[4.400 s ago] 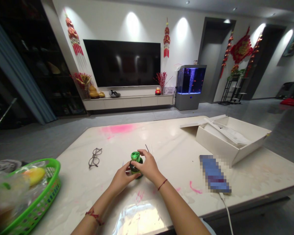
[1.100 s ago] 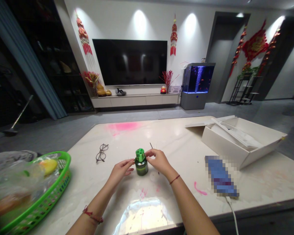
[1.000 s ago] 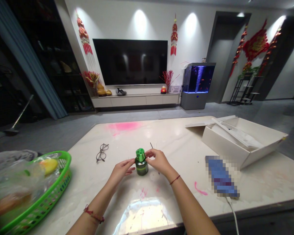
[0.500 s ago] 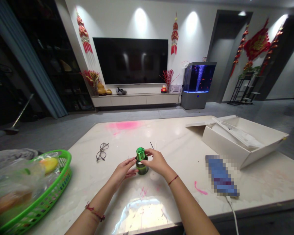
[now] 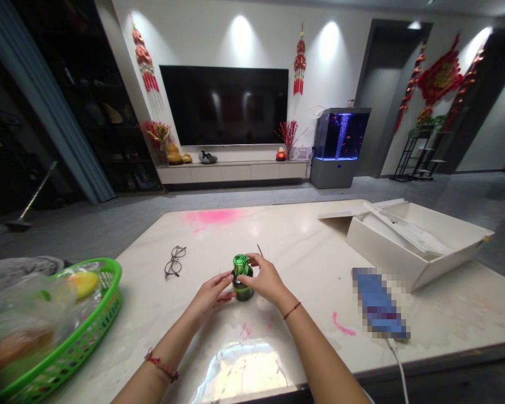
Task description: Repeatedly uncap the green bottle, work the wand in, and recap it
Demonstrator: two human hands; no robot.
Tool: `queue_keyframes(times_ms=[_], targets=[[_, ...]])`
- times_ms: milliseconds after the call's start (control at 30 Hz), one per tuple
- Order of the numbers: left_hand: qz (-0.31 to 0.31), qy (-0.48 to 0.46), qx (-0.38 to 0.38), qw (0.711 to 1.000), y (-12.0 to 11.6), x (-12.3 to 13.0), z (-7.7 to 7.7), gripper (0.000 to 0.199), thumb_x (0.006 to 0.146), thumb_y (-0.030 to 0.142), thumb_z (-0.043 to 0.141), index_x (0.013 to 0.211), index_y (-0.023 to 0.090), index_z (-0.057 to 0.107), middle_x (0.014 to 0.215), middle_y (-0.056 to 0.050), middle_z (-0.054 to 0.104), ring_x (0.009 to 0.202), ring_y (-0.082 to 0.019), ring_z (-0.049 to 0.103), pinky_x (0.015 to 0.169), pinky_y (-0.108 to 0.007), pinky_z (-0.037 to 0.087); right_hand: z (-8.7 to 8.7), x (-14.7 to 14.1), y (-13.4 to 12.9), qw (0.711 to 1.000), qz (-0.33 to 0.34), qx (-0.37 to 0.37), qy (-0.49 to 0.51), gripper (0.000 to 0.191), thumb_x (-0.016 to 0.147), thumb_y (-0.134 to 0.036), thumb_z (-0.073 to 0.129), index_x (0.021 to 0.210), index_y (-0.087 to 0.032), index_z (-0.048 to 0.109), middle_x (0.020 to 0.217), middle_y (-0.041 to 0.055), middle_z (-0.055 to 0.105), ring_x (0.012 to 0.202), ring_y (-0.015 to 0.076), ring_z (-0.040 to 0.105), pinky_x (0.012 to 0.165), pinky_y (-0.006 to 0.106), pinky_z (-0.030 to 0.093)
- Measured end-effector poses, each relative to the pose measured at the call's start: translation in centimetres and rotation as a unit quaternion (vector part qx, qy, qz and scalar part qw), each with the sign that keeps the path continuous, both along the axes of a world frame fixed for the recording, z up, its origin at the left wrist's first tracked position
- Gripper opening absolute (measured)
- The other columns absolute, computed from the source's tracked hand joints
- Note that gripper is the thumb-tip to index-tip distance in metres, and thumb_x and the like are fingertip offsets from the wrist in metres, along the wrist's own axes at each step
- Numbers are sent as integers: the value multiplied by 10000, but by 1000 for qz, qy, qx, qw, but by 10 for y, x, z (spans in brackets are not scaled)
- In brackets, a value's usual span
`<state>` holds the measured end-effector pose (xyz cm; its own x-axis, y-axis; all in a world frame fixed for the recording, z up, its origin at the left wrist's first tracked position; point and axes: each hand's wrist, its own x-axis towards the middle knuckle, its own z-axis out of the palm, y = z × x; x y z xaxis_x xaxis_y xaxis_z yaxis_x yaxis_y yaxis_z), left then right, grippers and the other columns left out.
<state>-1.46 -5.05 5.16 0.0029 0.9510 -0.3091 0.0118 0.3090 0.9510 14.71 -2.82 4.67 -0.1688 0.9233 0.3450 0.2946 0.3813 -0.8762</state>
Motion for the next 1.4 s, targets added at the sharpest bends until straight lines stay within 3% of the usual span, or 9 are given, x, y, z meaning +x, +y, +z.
queue_keyframes(times_ms=[233, 633, 1033, 1400], targets=[[-12, -6, -1, 1000, 0, -2, 2, 554, 657, 414, 686, 1141, 174, 562, 1031, -106, 657, 715, -165, 663, 684, -263, 492, 4, -4, -4, 999, -32, -13, -14, 417, 629, -269, 659, 1028, -213, 552, 954, 37, 645, 860, 184, 609, 771, 345, 477], [-20, 10, 4, 1000, 3, -4, -1, 583, 647, 441, 684, 1150, 174, 559, 1034, -111, 659, 740, -172, 663, 670, -250, 475, 0, 9, 2, 996, 62, -36, 60, 367, 667, -182, 615, 1026, -187, 541, 1007, 68, 650, 954, 187, 608, 850, 362, 467], [-14, -7, 8, 1000, 3, -4, -3, 589, 627, 438, 698, 1134, 165, 572, 953, -101, 677, 699, -154, 651, 647, -242, 469, 0, -3, -2, 999, 31, 6, 9, 421, 645, -190, 605, 1063, -200, 559, 1045, 39, 627, 976, 180, 576, 909, 352, 416], [-16, -4, 4, 1000, 2, -5, -1, 573, 636, 446, 688, 1126, 172, 567, 1081, -116, 633, 773, -162, 646, 682, -244, 473, -1, -9, -3, 1000, -2, -5, 30, 423, 636, -277, 664, 1038, -207, 554, 990, 50, 641, 920, 192, 598, 803, 351, 480]])
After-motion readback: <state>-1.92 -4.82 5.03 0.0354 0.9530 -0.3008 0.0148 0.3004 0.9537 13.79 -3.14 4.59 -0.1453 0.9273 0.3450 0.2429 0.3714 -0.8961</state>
